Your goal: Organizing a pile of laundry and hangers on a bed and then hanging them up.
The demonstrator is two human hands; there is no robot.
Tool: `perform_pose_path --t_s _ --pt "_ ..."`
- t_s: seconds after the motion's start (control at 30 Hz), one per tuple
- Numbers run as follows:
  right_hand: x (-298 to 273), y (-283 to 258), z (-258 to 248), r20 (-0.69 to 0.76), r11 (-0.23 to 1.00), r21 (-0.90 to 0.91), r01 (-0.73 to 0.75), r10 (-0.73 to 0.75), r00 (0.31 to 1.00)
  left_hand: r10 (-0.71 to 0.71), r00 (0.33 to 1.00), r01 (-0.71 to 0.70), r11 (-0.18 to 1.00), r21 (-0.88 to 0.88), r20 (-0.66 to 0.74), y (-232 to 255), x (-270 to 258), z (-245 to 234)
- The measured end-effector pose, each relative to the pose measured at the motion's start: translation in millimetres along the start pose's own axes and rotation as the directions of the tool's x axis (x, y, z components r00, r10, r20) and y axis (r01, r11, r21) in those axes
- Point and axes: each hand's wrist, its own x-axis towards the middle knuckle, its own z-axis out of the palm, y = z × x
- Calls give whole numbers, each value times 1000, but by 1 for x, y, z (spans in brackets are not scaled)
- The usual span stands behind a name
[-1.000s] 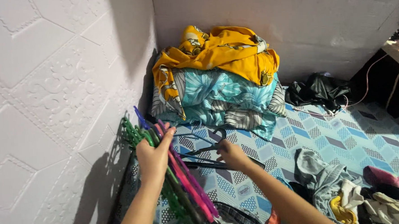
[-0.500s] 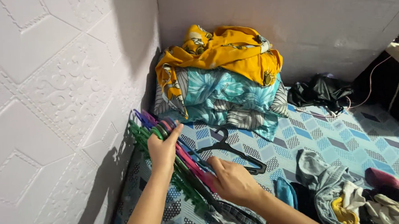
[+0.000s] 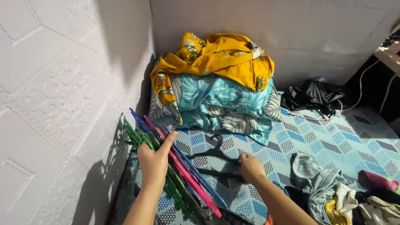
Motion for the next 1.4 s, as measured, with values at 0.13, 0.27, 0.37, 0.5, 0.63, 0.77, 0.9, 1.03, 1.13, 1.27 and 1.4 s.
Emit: perform_pose_path --t_s 0.13,0.27,0.37,0.5,0.63,0.77,0.9,1.03,1.13,1.27,1.4 --pt "4 -27 -25 129 984 137 114 -132 983 215 957 -235 968 84 195 -10 5 -8" --pt "-10 -66 -102 3 864 483 145 -168 986 230 941 -302 901 310 248 -7 5 -3" --pt "-51 -107 -176 -186 771 538 341 -286 940 588 724 -686 668 289 359 -33 14 -2" --pt "-87 -140 -215 -254 817 467 339 -244 936 476 802 -591 723 358 361 -61 15 4" --pt "-96 -143 -210 -264 825 373 425 -344 901 304 873 -441 825 354 381 -74 13 13" --pt "-86 -116 -206 -142 794 461 396 -374 916 416 776 -518 849 104 475 -39 1 28" --pt "-86 -111 -208 -176 814 408 413 -374 910 427 734 -573 806 145 528 -47 -5 44" --pt "-90 -127 -198 -358 815 208 542 -452 817 363 777 -496 856 146 514 -52 -13 64" --pt "-91 -142 -184 -384 893 81 442 -382 841 176 822 -169 984 -64 542 -40 -39 88" --pt "-92 -131 -182 -329 948 142 284 -225 917 264 836 -209 964 -167 481 -44 -67 113" --pt "-95 -100 -191 -319 961 103 258 -214 923 297 840 -346 938 25 455 -21 -80 132"
